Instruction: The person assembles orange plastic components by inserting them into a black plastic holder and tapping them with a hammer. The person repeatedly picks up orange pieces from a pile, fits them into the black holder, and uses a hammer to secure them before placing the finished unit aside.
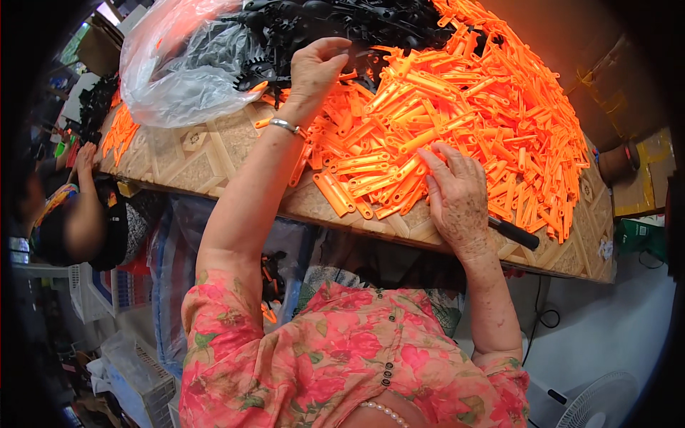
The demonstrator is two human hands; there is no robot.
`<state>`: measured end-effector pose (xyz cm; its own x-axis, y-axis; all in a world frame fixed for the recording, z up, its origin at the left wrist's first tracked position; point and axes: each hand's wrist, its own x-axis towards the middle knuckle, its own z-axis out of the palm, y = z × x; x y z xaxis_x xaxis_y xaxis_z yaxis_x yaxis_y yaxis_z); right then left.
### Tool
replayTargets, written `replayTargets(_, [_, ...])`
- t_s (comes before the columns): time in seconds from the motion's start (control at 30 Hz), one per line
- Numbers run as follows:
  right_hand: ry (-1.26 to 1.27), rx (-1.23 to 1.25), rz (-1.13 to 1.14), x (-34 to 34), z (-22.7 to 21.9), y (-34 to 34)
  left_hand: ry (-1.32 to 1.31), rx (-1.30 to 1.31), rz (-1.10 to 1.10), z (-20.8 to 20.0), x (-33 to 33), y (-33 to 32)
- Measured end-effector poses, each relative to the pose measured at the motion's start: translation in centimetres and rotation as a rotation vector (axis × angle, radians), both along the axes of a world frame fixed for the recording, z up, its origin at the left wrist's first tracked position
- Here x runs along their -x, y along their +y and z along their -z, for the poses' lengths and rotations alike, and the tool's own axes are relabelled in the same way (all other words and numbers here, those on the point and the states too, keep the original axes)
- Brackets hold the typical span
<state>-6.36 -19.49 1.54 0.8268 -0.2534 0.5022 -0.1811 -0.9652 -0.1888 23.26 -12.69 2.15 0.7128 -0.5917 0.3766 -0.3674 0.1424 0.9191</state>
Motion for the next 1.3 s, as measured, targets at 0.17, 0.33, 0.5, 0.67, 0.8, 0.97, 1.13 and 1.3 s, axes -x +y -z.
replayTargets(0.17, [-0.054, -0.057, 0.021, 0.5, -0.2, 0.7, 0.492, 0.130, 0.249, -1.2, 3.0, 5.1])
replayTargets(0.33, [-0.359, -0.194, -0.026, 1.4, 0.1, 1.9, 0.777, 0.154, 0.657, -0.8, 11.6, 10.2])
replayTargets(0.5, [-0.305, -0.105, -0.091, 3.2, 0.3, 2.5, 1.029, 0.152, 0.710, 0.2, 17.8, 12.4])
replayTargets(0.67, [-0.228, -0.366, -0.085, 5.8, 0.1, 4.0, 0.704, 0.212, 0.742, 1.8, 19.5, 11.9])
replayTargets(0.8, [-0.045, -0.500, -0.181, 7.4, -0.6, 5.1, 0.429, 0.129, 0.665, 1.0, 21.8, 10.5])
replayTargets(0.97, [-0.160, -0.480, 0.073, 8.7, -1.1, 3.6, 0.576, 0.003, 0.517, 1.8, 22.9, 10.2])
replayTargets(1.13, [-0.040, -0.067, 0.689, 11.8, -0.8, -3.4, 0.845, -0.053, 0.468, 2.0, 23.2, 10.0])
replayTargets(1.3, [0.256, -0.172, 0.792, 11.8, -0.4, -6.5, 0.965, -0.044, 0.474, 2.0, 23.9, 9.6])
